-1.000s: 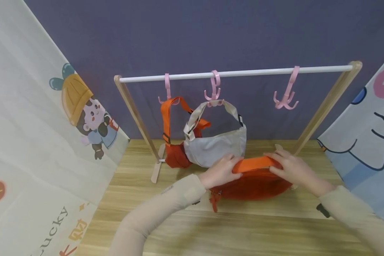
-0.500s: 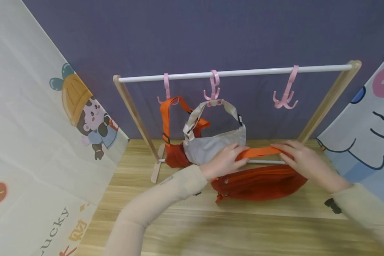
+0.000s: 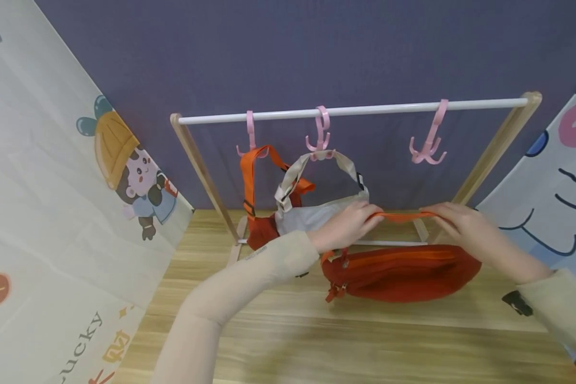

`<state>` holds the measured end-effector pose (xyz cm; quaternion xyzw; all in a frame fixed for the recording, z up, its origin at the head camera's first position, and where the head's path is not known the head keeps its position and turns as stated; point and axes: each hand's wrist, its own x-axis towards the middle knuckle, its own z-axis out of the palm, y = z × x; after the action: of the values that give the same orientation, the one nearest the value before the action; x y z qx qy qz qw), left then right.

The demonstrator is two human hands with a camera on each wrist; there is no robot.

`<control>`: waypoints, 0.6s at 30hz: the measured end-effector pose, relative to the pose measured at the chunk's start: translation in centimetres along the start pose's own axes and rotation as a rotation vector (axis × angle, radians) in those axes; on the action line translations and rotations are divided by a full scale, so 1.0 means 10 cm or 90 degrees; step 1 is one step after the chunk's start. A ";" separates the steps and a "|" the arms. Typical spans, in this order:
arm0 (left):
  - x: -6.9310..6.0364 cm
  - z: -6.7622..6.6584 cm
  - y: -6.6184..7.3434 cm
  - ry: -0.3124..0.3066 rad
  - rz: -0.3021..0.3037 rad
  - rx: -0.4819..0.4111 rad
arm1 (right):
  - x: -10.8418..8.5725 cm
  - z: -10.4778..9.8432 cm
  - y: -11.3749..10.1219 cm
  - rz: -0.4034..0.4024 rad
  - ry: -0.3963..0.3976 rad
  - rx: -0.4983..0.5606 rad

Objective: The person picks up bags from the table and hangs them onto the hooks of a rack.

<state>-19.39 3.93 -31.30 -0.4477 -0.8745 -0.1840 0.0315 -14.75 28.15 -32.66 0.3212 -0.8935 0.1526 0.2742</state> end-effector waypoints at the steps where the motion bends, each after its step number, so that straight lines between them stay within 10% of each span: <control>1: 0.02 -0.02 0.00 -0.005 0.001 0.011 | 0.01 -0.02 0.00 0.003 -0.007 -0.003; 18: 0.42 -0.33 0.08 0.003 -0.015 0.019 | 0.29 -0.41 0.18 0.013 -0.007 -0.059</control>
<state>-21.66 6.40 -27.07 -0.4365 -0.8822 -0.1725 0.0384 -16.17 29.91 -27.89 0.2997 -0.9045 0.1120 0.2820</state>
